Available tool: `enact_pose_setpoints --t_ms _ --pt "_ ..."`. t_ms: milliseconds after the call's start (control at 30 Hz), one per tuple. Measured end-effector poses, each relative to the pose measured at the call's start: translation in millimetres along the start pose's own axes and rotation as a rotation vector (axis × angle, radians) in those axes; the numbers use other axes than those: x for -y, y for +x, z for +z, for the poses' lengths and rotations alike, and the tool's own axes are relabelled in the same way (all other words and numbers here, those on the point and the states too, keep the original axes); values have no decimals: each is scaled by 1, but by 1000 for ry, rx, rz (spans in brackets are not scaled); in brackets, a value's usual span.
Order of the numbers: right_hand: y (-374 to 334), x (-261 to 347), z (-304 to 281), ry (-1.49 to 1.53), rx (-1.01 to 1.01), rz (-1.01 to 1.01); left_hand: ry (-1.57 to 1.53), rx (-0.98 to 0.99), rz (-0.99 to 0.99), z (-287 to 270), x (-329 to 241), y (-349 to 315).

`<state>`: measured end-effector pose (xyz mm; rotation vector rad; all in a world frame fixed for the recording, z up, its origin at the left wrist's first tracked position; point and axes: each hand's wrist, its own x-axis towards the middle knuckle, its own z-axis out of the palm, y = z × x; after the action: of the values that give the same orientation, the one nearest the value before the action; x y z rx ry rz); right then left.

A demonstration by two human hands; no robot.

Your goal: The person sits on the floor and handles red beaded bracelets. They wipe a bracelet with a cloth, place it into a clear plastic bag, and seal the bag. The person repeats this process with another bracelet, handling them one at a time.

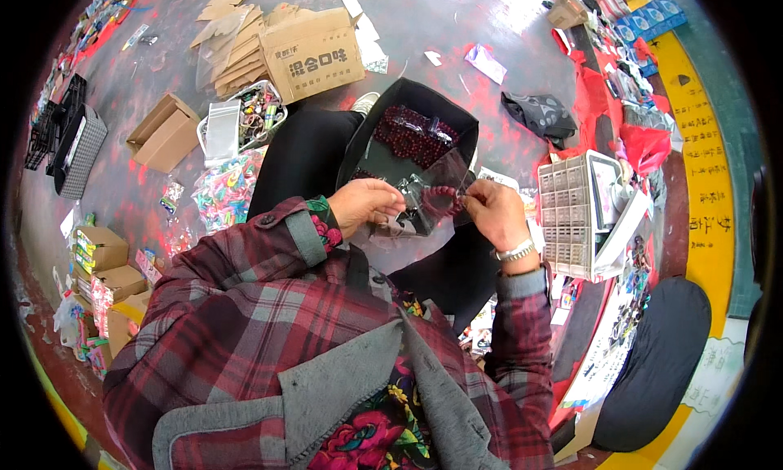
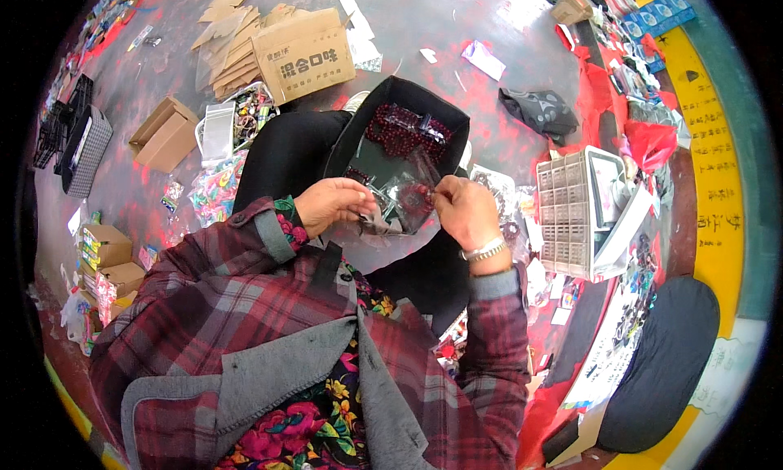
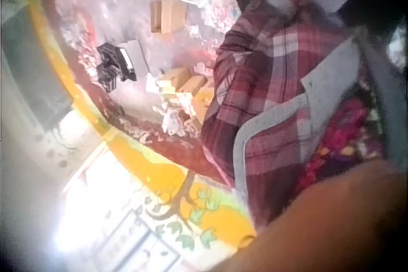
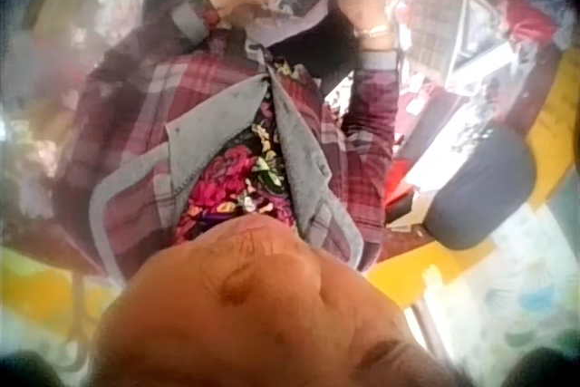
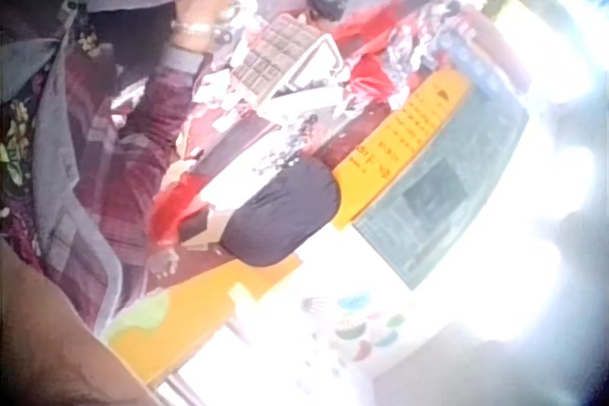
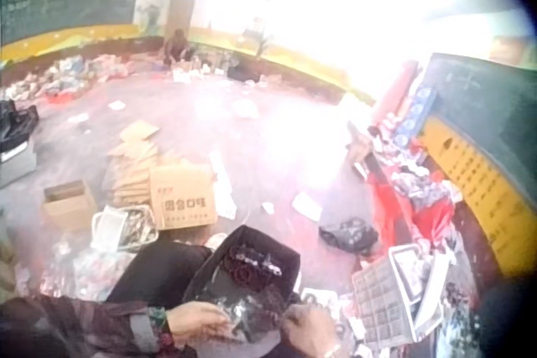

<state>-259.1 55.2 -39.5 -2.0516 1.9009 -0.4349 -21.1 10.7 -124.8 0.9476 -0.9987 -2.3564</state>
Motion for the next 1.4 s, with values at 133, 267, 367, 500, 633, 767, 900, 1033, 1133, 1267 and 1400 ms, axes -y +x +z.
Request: enact_pose_setpoints --t_ms 133,267,367,500,633,767,900,1033,1133,1267,1400 --pt "-2 9 -14 89 144 -100 308 -34 326 -7 -15 15" --pt "-1 25 -34 536 369 8 363 375 279 -3 -42 20" --pt "6 29 -44 697 384 56 170 662 81 1 -40 26" --pt "10 28 -40 968 243 163 -62 622 -59 21 -32 16" --pt "10 26 -26 1122 62 198 -422 477 -41 23 -19 11" --pt "-5 34 -5 1016 -48 233 -614 434 16 31 -21 8" --pt "-9 46 5 776 -199 166 -700 491 45 32 -11 11" --pt "-13 60 -5 355 -354 -29 -773 533 5 44 -16 2" --pt "-8 60 -6 349 -327 -64 -806 532 5 46 -10 2" --pt "-5 53 -3 645 -174 203 -782 482 -33 49 -8 -3" --pt "-1 29 10 793 -139 253 -732 573 -32 48 -12 0"
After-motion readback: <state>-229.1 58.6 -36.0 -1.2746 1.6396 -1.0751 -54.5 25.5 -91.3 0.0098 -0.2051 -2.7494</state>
